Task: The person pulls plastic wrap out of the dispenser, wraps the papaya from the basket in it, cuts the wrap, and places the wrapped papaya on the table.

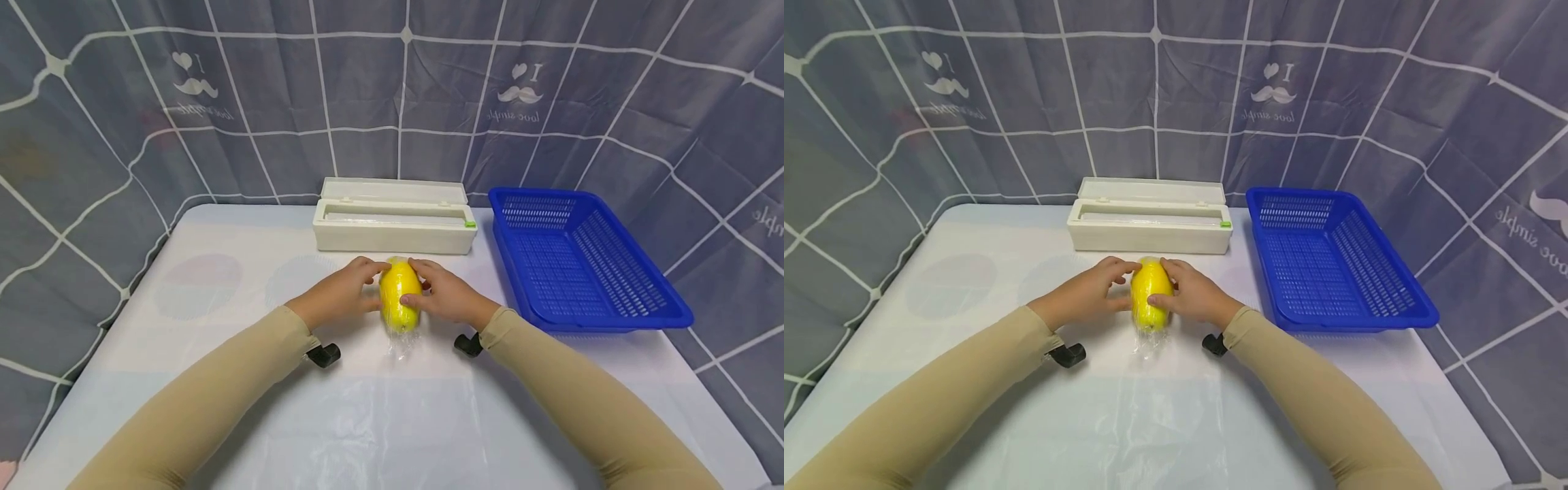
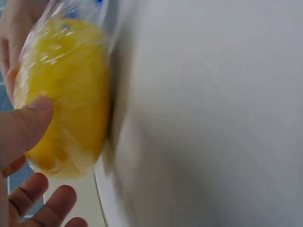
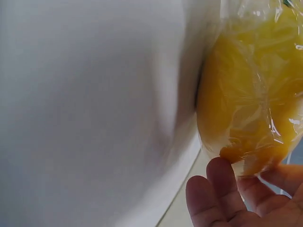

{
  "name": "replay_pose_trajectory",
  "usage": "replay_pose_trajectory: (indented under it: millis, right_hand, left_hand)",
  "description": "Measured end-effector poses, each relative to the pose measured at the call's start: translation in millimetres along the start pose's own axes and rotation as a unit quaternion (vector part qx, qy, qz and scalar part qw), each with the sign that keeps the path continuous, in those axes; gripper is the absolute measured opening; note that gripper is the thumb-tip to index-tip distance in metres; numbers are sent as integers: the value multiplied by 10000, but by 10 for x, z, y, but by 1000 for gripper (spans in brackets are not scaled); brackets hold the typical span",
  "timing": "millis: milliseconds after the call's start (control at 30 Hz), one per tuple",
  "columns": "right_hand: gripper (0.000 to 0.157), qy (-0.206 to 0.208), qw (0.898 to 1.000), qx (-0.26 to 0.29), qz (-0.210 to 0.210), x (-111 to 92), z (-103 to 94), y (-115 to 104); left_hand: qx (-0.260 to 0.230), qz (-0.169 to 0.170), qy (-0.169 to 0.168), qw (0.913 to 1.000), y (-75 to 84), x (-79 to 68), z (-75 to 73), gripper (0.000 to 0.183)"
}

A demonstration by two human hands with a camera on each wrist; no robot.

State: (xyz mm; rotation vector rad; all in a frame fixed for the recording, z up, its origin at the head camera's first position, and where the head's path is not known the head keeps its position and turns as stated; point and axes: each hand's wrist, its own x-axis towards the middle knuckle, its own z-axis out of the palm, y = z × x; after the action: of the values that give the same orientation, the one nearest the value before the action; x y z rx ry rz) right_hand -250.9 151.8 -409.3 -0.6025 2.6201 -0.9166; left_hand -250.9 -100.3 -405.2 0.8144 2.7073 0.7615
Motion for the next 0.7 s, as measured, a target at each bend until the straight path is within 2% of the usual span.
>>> replay_pose_trajectory:
  millis: [67, 167, 333, 467, 567, 700]
  right_hand:
    - [91, 30, 9999, 70, 94, -9, 3, -13]
    - [91, 64, 9996, 129, 224, -18, 1, -26]
    - [91, 54, 9995, 243, 192, -14, 18, -17]
    - [91, 63, 9996, 248, 105, -10, 30, -4]
    - [91, 70, 9998, 192, 62, -9, 34, 2]
    - [90, 81, 9999, 108, 38, -11, 38, 0]
  left_hand:
    - [238, 126, 86, 9996, 13, -84, 23, 74]
    - [470, 383, 34, 9982, 51, -213, 46, 69]
    - [652, 940, -418, 9926, 141, -372, 83, 55]
    - [706, 1366, -644, 9860, 212, -417, 131, 45]
    - [726, 1611, -598, 9824, 244, -419, 162, 35]
    - [879, 1823, -335, 9787, 248, -426, 188, 20]
